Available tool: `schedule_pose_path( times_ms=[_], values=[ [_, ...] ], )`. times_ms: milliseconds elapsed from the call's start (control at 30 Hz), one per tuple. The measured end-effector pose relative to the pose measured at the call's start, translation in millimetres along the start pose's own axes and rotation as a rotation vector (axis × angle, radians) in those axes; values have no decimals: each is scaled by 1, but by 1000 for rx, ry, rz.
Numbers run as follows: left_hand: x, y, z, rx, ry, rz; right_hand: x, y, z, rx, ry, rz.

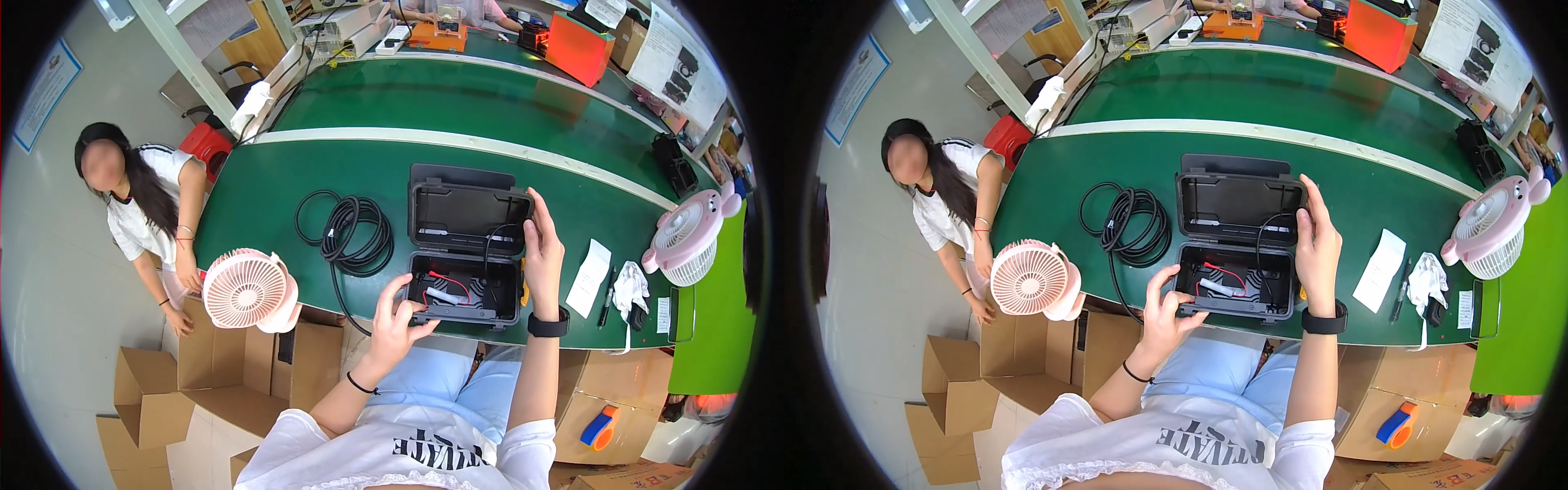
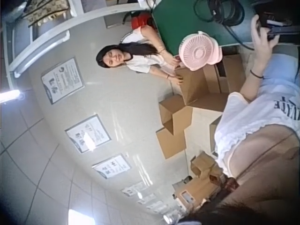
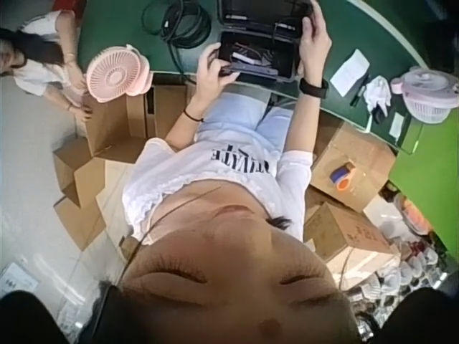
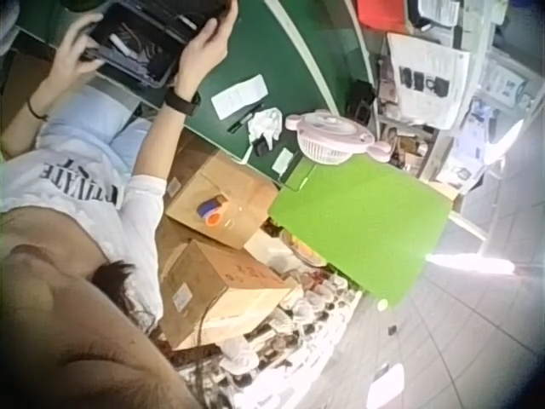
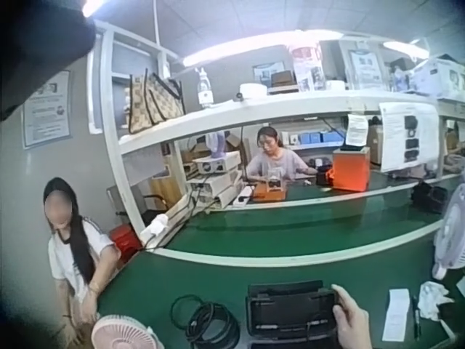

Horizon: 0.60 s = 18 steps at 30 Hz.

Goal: Assembling a black electronic equipment casing using a screwdriver and checking documentation.

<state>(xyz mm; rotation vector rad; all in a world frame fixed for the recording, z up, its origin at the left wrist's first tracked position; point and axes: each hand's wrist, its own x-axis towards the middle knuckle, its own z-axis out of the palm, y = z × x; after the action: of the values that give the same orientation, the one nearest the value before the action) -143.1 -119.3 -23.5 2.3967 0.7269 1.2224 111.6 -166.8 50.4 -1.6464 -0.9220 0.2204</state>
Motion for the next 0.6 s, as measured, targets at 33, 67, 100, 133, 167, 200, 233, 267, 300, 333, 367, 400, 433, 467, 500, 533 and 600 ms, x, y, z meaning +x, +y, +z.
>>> schedule_pose_path(
  times_ms=[33,67,100,133,167,200,233,267,300,333,367,400,433,467,500,533,600],
  values=[
    [0,1,0,5,-10,-5,-1,-1,-2,1,0,-3],
    [0,2,-1,6,-7,-3,-3,-2,-4,-27,-14,-14],
    [-1,4,-3,-48,-41,-72,-5,-4,-7,-57,-27,-24],
    [2,6,-5,-102,-73,-142,-8,-6,-9,-56,-27,-28],
    [6,8,-6,-103,-69,-140,-13,-8,-12,-58,-22,-62],
    [13,8,-8,-111,-44,-119,-18,-10,-16,-60,-17,-96],
    [17,9,-8,-116,-19,-103,-25,-13,-18,14,-45,-74],
    [19,8,-7,-153,1,-132,-30,-11,-17,78,-46,-100],
    [21,6,-2,-212,42,-181,-35,-9,-15,142,-47,-126],
    [25,7,1,-274,81,-230,-39,-13,-17,144,-83,-101],
    [30,8,0,-242,92,-213,-45,-14,-15,124,-81,-119],
    [32,10,1,-259,109,-248,-50,-13,-14,105,-81,-137],
    [35,10,2,-275,128,-281,-55,-9,-12,113,-90,-141],
    [37,6,8,-330,173,-255,-59,-5,-10,98,-80,-164],
    [40,5,13,-328,176,-257,-63,0,-9,84,-70,-188],
    [43,6,16,-337,188,-278,-68,7,-8,89,-65,-187],
    [49,6,15,-271,154,-313,-78,15,-7,87,-61,-163]
  ],
)
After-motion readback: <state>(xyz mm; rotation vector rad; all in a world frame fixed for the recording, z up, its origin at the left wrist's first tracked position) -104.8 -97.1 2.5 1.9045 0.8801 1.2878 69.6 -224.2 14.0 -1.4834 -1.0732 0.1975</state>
